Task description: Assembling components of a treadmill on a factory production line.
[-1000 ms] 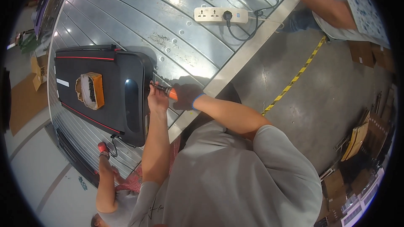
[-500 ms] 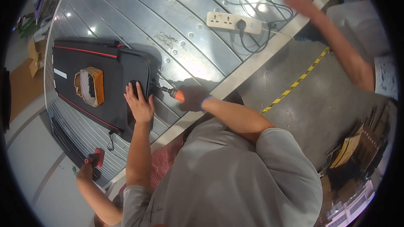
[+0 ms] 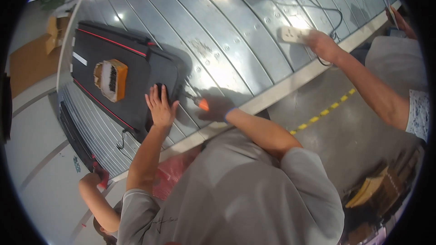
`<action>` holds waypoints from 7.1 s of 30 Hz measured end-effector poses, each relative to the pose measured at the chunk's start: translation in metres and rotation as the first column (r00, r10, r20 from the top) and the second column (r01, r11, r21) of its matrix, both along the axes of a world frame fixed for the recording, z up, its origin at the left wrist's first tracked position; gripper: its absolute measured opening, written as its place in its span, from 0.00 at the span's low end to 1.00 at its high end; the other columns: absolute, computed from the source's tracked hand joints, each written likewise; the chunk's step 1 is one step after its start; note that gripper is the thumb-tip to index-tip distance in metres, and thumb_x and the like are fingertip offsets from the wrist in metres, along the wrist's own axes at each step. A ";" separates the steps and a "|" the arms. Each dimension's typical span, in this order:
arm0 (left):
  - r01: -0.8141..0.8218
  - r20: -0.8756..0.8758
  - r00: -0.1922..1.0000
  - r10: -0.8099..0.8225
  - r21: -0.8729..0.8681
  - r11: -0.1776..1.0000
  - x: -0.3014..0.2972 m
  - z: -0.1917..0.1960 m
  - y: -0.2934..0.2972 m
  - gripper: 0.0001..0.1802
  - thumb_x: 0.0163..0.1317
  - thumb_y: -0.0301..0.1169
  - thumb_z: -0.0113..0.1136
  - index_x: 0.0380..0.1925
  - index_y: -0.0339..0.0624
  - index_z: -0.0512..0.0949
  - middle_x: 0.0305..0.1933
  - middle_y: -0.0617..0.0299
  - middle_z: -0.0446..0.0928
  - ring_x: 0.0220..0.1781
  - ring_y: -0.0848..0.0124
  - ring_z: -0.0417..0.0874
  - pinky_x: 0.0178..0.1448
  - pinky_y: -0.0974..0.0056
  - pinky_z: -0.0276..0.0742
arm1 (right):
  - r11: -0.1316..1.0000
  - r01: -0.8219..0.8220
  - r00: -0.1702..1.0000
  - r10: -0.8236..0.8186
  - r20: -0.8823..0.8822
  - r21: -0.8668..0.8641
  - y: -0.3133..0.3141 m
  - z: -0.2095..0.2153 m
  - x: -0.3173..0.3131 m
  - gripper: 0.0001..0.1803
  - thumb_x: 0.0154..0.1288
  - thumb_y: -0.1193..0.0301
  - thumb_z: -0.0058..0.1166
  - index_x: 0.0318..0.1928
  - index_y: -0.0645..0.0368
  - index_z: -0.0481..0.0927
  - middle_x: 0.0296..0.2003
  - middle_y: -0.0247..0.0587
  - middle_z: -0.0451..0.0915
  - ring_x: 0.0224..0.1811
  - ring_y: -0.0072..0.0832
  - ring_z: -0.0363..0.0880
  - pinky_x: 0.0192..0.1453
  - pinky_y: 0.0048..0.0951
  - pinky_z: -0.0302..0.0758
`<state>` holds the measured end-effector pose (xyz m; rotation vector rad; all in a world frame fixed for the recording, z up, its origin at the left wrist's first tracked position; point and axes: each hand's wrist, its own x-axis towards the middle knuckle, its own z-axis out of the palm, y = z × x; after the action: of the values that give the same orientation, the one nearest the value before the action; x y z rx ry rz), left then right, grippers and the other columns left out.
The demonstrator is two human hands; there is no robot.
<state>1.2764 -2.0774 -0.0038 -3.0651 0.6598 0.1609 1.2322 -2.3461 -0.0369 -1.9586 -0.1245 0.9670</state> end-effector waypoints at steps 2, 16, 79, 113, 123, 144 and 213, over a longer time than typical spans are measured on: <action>0.039 0.055 0.998 -0.033 -0.126 0.991 0.031 0.014 -0.027 0.40 0.65 0.45 0.64 0.75 0.43 0.67 0.78 0.47 0.64 0.81 0.47 0.59 0.82 0.36 0.48 | 0.993 -0.112 0.993 0.112 0.024 -0.022 -0.017 0.019 0.013 0.37 0.60 0.41 0.62 0.62 0.51 0.75 0.56 0.52 0.82 0.59 0.49 0.82 0.63 0.47 0.77; 0.258 -0.621 0.780 0.076 0.430 0.865 0.146 -0.013 -0.121 0.21 0.66 0.46 0.59 0.54 0.53 0.89 0.60 0.62 0.86 0.64 0.61 0.84 0.69 0.48 0.68 | 0.829 0.557 0.830 -0.557 -0.019 0.048 -0.090 0.004 0.004 0.29 0.55 0.64 0.75 0.54 0.60 0.77 0.40 0.42 0.87 0.28 0.28 0.83 0.29 0.34 0.81; -0.338 -0.801 0.596 0.050 -0.307 -0.890 -0.018 0.098 -0.128 0.08 0.74 0.32 0.64 0.42 0.37 0.81 0.43 0.55 0.84 0.43 0.70 0.83 0.49 0.69 0.82 | 0.798 -0.587 0.734 0.595 0.327 -0.136 -0.098 0.168 0.134 0.38 0.56 0.49 0.66 0.64 0.52 0.73 0.37 0.52 0.87 0.42 0.52 0.88 0.49 0.51 0.82; 0.017 -0.980 0.115 0.164 -0.163 -0.986 0.077 -0.091 -0.074 0.12 0.76 0.45 0.60 0.54 0.62 0.83 0.49 0.81 0.83 0.49 0.76 0.79 0.58 0.64 0.74 | 0.474 -0.874 0.428 0.856 0.291 -0.109 0.056 -0.019 0.326 0.21 0.60 0.71 0.62 0.55 0.53 0.82 0.45 0.52 0.87 0.51 0.50 0.88 0.53 0.47 0.83; -0.800 0.404 0.336 0.851 -0.354 0.484 0.101 -0.027 -0.024 0.11 0.69 0.31 0.57 0.45 0.36 0.79 0.44 0.50 0.79 0.46 0.55 0.80 0.46 0.54 0.75 | 0.555 -0.831 0.497 0.763 0.413 -0.025 0.053 -0.043 0.333 0.19 0.58 0.74 0.63 0.51 0.57 0.84 0.40 0.52 0.88 0.49 0.49 0.89 0.52 0.48 0.83; -0.721 0.036 0.056 0.998 -0.690 0.065 0.132 -0.031 -0.010 0.49 0.66 0.38 0.65 0.81 0.43 0.51 0.54 0.46 0.79 0.55 0.48 0.82 0.64 0.47 0.75 | 0.513 -0.800 0.411 0.847 0.338 -0.311 0.036 0.001 0.312 0.25 0.55 0.66 0.66 0.55 0.55 0.82 0.46 0.48 0.88 0.52 0.44 0.88 0.57 0.45 0.80; 0.041 -0.384 0.923 0.011 0.125 0.991 0.167 -0.130 -0.601 0.15 0.64 0.28 0.56 0.50 0.48 0.83 0.56 0.57 0.81 0.66 0.58 0.77 0.61 0.48 0.76 | 0.780 0.417 0.750 -0.006 0.661 -0.466 -0.965 -0.044 0.407 0.31 0.59 0.53 0.69 0.56 0.57 0.76 0.47 0.52 0.81 0.48 0.52 0.82 0.53 0.52 0.78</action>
<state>1.4432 -2.6780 -0.1338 -2.9194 0.6495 0.7896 1.6388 -3.3110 -0.0811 -2.7568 0.0542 0.1210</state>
